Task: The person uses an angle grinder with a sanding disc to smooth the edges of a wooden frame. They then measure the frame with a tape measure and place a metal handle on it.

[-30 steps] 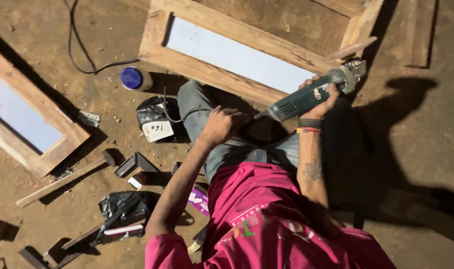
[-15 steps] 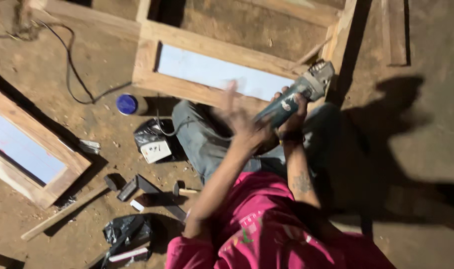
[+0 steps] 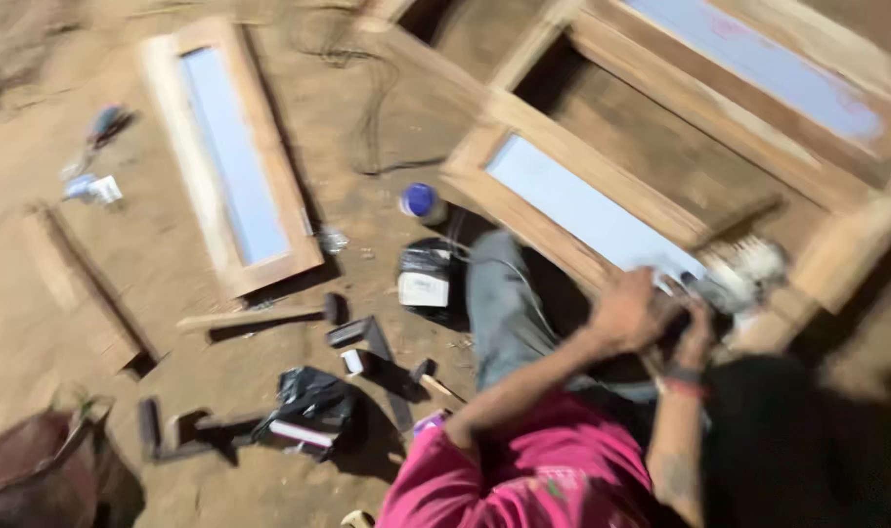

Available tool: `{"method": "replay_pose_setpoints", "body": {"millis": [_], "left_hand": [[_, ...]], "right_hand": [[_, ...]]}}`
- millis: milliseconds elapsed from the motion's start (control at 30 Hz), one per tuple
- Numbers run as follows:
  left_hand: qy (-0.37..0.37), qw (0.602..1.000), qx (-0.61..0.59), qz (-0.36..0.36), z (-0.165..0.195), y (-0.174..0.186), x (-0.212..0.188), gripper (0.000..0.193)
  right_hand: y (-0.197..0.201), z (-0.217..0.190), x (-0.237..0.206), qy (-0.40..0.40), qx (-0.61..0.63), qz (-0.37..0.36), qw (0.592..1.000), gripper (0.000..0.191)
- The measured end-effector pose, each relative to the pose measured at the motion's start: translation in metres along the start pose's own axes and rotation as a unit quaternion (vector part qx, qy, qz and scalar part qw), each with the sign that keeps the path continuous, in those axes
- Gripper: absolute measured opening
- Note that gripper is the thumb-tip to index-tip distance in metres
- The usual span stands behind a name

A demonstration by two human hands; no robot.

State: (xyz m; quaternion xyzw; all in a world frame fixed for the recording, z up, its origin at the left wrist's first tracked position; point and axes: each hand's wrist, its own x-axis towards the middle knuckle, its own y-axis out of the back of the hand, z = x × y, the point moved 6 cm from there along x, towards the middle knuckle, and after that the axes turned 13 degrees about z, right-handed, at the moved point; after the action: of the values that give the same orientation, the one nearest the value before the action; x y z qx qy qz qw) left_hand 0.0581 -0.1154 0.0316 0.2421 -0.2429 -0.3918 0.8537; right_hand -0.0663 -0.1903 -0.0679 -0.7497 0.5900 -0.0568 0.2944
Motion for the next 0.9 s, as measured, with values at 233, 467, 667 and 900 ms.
{"method": "replay_pose_setpoints", "body": {"millis": [233, 467, 667, 900], "left_hand": [[0.025, 0.983, -0.115, -0.141, -0.025, -0.041, -0.008, 0.107], [0.062, 0.994, -0.039, -0.08, -0.033, -0.05, -0.024, 0.068], [0.065, 0.992, -0.002, -0.106, -0.036, -0.052, -0.027, 0.078], [0.096, 0.982, 0.02, -0.163, -0.038, -0.056, -0.025, 0.079]], "right_hand": [[0.008, -0.02, 0.016, 0.088, -0.076, 0.077, 0.99, 0.056], [-0.001, -0.02, 0.01, 0.277, -0.228, 0.171, 0.918, 0.073], [0.017, -0.008, 0.014, 0.14, -0.26, 0.28, 0.914, 0.074], [0.011, -0.009, 0.004, 0.195, -0.168, 0.156, 0.954, 0.079]]}}
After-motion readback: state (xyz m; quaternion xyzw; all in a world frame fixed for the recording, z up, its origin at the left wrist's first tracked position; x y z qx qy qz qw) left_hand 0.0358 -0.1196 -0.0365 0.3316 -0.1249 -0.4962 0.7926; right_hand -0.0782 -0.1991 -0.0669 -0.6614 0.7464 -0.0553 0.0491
